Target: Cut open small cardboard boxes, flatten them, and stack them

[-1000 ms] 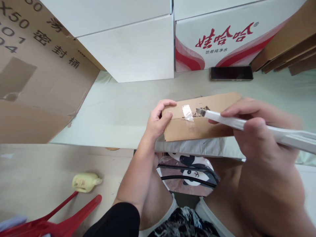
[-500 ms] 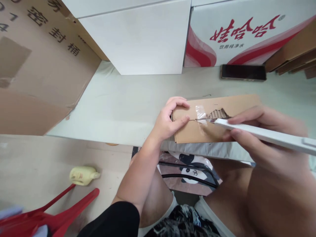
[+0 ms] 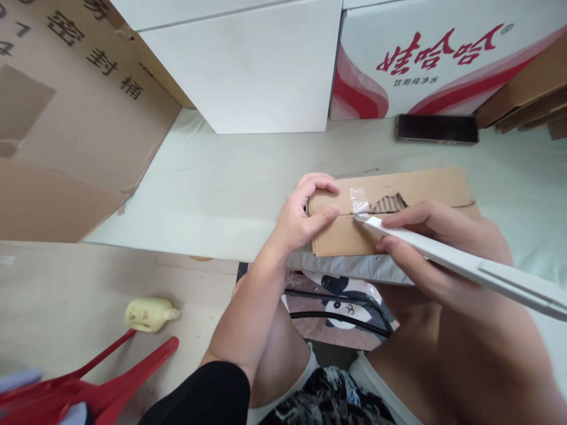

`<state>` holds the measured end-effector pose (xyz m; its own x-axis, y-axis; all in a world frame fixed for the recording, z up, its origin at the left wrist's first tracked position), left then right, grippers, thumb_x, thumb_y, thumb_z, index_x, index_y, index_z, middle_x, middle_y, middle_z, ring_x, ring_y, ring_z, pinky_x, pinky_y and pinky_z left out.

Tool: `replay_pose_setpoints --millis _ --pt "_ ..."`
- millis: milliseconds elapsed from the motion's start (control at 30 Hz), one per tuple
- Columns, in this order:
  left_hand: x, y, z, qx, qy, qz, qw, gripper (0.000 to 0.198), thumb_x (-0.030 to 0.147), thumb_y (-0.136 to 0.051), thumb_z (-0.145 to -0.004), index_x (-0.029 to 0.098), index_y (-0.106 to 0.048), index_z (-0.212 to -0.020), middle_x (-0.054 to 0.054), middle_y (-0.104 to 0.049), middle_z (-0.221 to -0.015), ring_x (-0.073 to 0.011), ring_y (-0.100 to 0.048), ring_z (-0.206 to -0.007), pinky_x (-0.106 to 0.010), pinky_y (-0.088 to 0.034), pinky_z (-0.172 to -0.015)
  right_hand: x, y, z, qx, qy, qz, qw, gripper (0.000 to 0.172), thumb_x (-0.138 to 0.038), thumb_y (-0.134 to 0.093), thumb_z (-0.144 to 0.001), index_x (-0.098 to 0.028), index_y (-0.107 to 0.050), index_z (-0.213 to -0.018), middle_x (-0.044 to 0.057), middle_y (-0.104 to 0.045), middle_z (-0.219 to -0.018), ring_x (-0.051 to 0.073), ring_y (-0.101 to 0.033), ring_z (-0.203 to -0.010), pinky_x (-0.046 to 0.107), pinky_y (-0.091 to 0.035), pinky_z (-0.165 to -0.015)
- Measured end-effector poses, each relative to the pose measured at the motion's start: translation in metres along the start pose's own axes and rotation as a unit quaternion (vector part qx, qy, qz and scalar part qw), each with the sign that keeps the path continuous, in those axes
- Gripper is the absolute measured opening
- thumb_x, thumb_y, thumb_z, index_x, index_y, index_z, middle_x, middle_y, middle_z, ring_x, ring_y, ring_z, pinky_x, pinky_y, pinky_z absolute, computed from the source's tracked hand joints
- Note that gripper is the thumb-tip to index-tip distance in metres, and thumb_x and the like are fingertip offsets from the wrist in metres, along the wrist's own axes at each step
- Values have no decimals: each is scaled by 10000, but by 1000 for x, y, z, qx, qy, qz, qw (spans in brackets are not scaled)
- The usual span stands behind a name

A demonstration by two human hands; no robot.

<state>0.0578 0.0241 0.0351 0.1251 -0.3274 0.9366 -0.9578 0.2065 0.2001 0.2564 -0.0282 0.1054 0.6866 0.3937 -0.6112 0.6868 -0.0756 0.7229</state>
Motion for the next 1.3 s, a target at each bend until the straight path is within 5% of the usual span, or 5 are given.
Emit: replay_pose_setpoints --millis 300,733,1300 --pt "0 0 0 0 -4 -4 1000 459 644 -693 -850 219 -645 -1016 -113 -634 -1209 -284 -606 -1204 -451 -471 -1082 1 0 2 11 -3 2 1000 137 -402 -650 -880 -271 -683 -855 -82 -697 -586 74 -571 -411 201 -382 -416" --pt "0 0 0 -5 4 -5 1000 476 660 -687 -847 220 -641 -1021 -109 -621 -1225 -277 -595 -1214 -436 -458 -1096 12 -4 8 0 -34 -29 999 251 -529 -669 -891 -286 -725 -912 -13 -750 -665 162 -665 -510 270 -430 -450" --pt "-1 0 0 4 -5 -1 1000 443 629 -702 -852 213 -643 -995 -110 -634 -1188 -273 -601 -1210 -428 -460 -1096 8 -7 3 -16 -25 -35 999 165 -447 -670 -908 -287 -701 -937 -41 -772 -699 142 -656 -477 266 -433 -467"
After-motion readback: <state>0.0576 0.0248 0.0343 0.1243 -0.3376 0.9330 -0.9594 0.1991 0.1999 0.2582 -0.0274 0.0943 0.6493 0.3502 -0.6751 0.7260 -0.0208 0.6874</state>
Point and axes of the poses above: each hand's wrist, its own z-axis away from the middle knuckle, its own y-axis out of the back of the hand, x = y × z, the point moved 4 cm from there along -z, towards the middle knuckle
